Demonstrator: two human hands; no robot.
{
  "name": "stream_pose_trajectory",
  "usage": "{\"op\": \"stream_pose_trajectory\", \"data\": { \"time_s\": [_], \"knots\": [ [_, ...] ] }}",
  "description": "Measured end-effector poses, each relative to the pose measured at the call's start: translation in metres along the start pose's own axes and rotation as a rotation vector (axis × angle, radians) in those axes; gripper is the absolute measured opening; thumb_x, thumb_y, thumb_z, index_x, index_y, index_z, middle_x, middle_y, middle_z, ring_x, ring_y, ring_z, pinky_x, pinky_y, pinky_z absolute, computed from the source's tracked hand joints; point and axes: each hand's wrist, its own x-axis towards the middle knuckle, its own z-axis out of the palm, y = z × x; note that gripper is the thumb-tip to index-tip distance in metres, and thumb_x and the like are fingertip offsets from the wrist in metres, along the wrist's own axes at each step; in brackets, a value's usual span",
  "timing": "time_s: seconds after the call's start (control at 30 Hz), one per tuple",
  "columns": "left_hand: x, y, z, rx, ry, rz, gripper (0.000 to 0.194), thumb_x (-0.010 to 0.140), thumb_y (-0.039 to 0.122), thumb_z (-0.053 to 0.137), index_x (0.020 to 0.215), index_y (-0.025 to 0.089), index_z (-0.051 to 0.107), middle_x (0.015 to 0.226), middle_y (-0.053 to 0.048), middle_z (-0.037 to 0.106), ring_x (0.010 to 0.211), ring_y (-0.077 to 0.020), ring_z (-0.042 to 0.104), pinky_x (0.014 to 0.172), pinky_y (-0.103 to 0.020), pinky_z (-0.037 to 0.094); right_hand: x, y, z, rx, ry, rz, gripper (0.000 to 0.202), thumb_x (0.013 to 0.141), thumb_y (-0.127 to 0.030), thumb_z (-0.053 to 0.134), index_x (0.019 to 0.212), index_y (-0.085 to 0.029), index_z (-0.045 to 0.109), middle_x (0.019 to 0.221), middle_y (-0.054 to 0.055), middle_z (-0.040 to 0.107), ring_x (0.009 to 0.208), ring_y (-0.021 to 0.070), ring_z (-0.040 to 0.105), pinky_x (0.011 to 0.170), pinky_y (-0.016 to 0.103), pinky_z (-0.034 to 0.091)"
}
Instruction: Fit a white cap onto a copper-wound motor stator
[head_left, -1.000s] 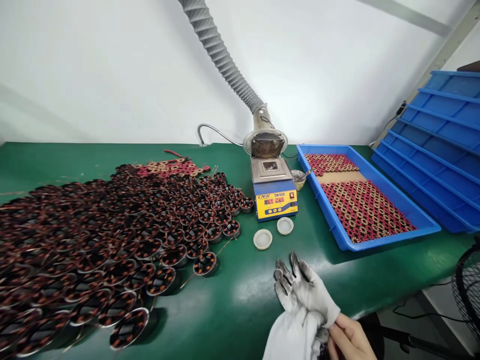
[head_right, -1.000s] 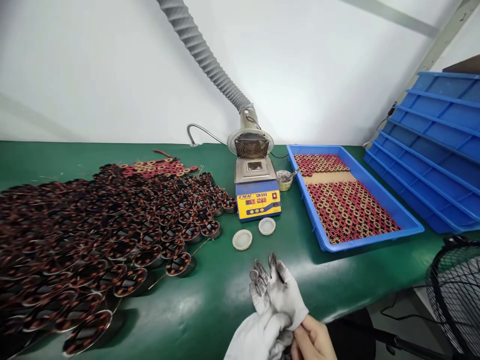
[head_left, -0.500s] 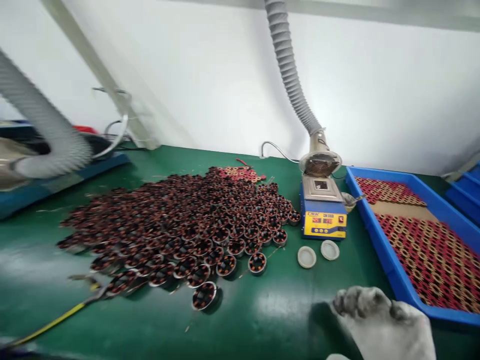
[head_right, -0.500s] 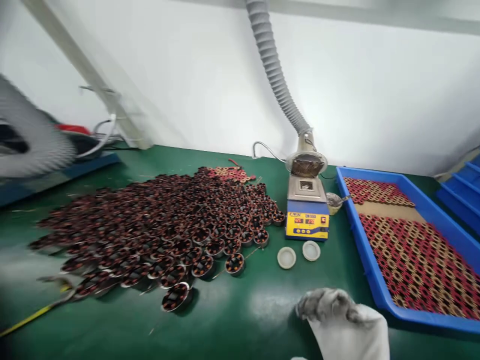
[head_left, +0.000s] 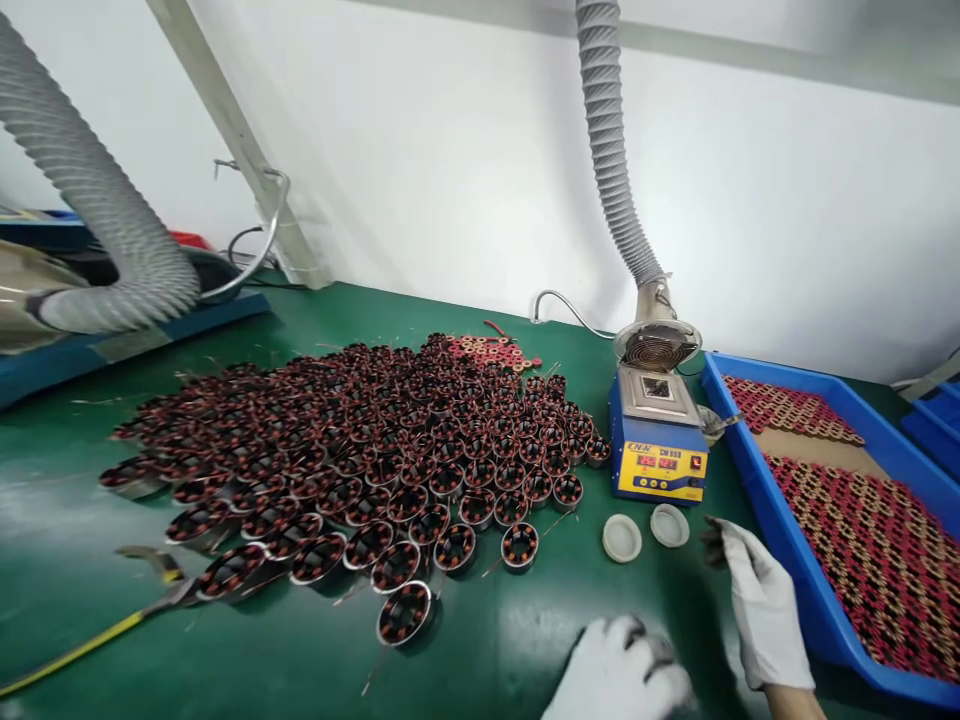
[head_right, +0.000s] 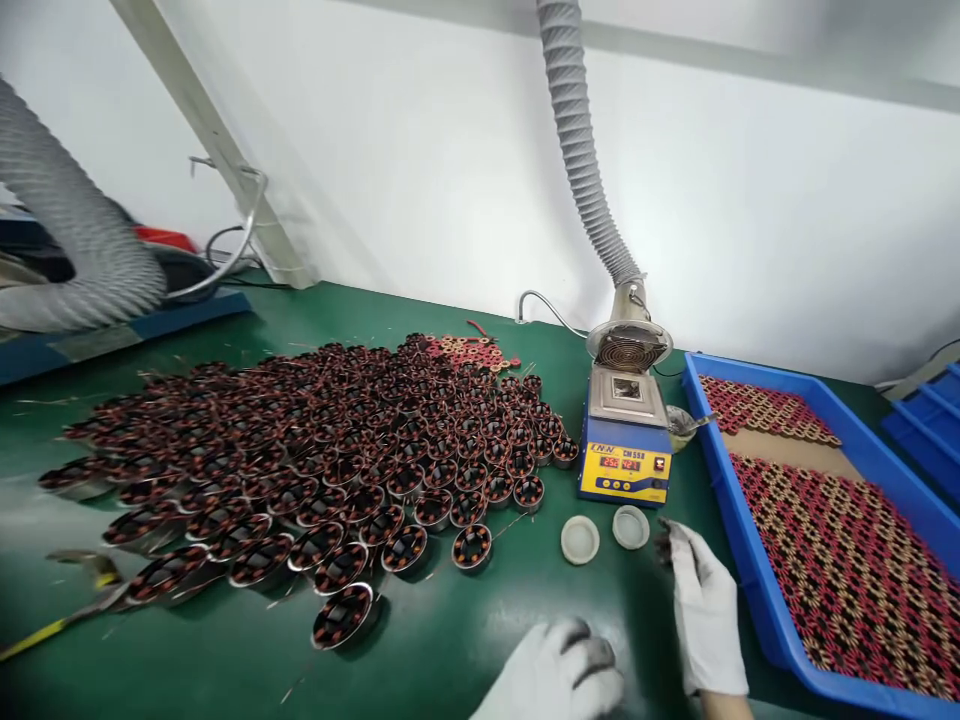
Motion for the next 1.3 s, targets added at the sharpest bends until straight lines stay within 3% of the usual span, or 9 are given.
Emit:
{"op": "stream_pose_trajectory", "data": {
  "time_s": [0.1, 0.2, 0.47, 0.63, 0.87, 0.97, 1.03, 1.2, 1.3],
  "knots": [
    [0.011, -0.020, -0.011, 0.036, -0.128, -0.096, 0.037, 0.084, 0.047, 0.060, 0.119, 0.036, 0.055, 0.136, 0.001, 0.056, 0.108, -0.0277, 0.058, 0.078, -0.039, 0.050, 0.018, 0.021, 0.001, -0.333, -0.123, -0.077, 0.066, 0.075, -0.048, 0.067, 0.131, -0.019, 0.048, 0.130, 0.012, 0.059, 0.121, 0.0313, 0.051, 0.105, 0.047, 0.037],
    [0.022, -0.025, -0.022, -0.028, -0.314, -0.257, 0.073, 0.068, 0.057, 0.068, 0.133, 0.031, 0.046, 0.149, -0.006, 0.040, 0.118, -0.0373, 0.051, 0.087, -0.054, 0.047, 0.024, 0.037, 0.008, -0.529, -0.143, -0.196, 0.074, 0.071, -0.044, 0.069, 0.133, -0.013, 0.043, 0.132, 0.018, 0.055, 0.123, 0.0326, 0.050, 0.105, 0.050, 0.037],
    [0.032, -0.034, -0.022, -0.019, -0.133, -0.568, 0.095, 0.060, 0.065, 0.066, 0.138, 0.015, 0.046, 0.150, -0.019, 0.036, 0.140, -0.0381, 0.026, 0.113, -0.055, 0.022, 0.027, 0.057, 0.010, -0.582, -0.084, -0.382, 0.063, 0.080, -0.042, 0.060, 0.134, -0.014, 0.044, 0.124, 0.017, 0.061, 0.114, 0.0320, 0.057, 0.099, 0.052, 0.046],
    [0.037, -0.046, -0.015, 0.025, 0.030, -0.598, 0.088, 0.063, 0.064, 0.067, 0.133, 0.013, 0.051, 0.147, -0.021, 0.039, 0.138, -0.0388, 0.029, 0.113, -0.055, 0.024, 0.024, 0.064, 0.010, -0.654, -0.151, -0.455, 0.066, 0.079, -0.041, 0.063, 0.138, -0.019, 0.043, 0.123, 0.014, 0.062, 0.113, 0.0331, 0.059, 0.098, 0.054, 0.047],
    [0.004, -0.032, -0.027, 0.007, 0.336, -0.262, 0.038, 0.072, 0.038, 0.069, 0.106, 0.024, 0.060, 0.113, -0.002, 0.066, 0.109, -0.0215, 0.058, 0.093, -0.035, 0.049, 0.021, 0.073, 0.003, -0.570, -0.178, -0.566, 0.065, 0.081, -0.050, 0.059, 0.136, -0.020, 0.043, 0.133, 0.016, 0.056, 0.121, 0.0360, 0.054, 0.099, 0.055, 0.047],
    [-0.013, -0.031, -0.059, 0.336, 0.402, -0.535, 0.034, 0.078, 0.033, 0.064, 0.110, 0.022, 0.063, 0.114, -0.009, 0.066, 0.108, -0.0301, 0.058, 0.091, -0.047, 0.048, 0.016, 0.063, -0.004, -0.482, -0.051, -0.413, 0.057, 0.082, -0.054, 0.058, 0.130, -0.024, 0.051, 0.130, 0.012, 0.059, 0.120, 0.0348, 0.055, 0.104, 0.053, 0.043],
    [-0.019, -0.033, -0.080, 0.518, 0.285, -0.796, 0.028, 0.082, 0.027, 0.058, 0.109, 0.023, 0.067, 0.116, -0.013, 0.065, 0.107, -0.0362, 0.057, 0.087, -0.053, 0.047, 0.007, 0.053, -0.006, -0.407, -0.033, -0.325, 0.046, 0.084, -0.052, 0.057, 0.123, -0.026, 0.059, 0.125, 0.010, 0.063, 0.117, 0.0338, 0.057, 0.105, 0.053, 0.042],
    [-0.024, -0.022, -0.088, 0.319, -0.098, -0.893, 0.039, 0.086, 0.015, 0.045, 0.119, 0.024, 0.062, 0.129, -0.013, 0.059, 0.095, -0.0282, 0.066, 0.082, -0.044, 0.053, -0.038, 0.034, 0.021, -0.464, -0.569, -0.332, 0.031, 0.088, -0.037, 0.056, 0.115, -0.029, 0.068, 0.121, 0.007, 0.067, 0.113, 0.0292, 0.061, 0.096, 0.040, 0.051],
    [-0.038, -0.008, -0.060, -0.081, -0.106, -0.851, 0.058, 0.075, 0.020, 0.057, 0.132, 0.027, 0.052, 0.144, -0.013, 0.047, 0.094, -0.0264, 0.069, 0.084, -0.039, 0.055, -0.063, 0.036, 0.048, -0.633, -0.712, -0.422, 0.064, 0.073, -0.016, 0.067, 0.134, -0.031, 0.053, 0.140, 0.010, 0.051, 0.120, 0.0313, 0.056, 0.095, 0.039, 0.052]
  ]
}}
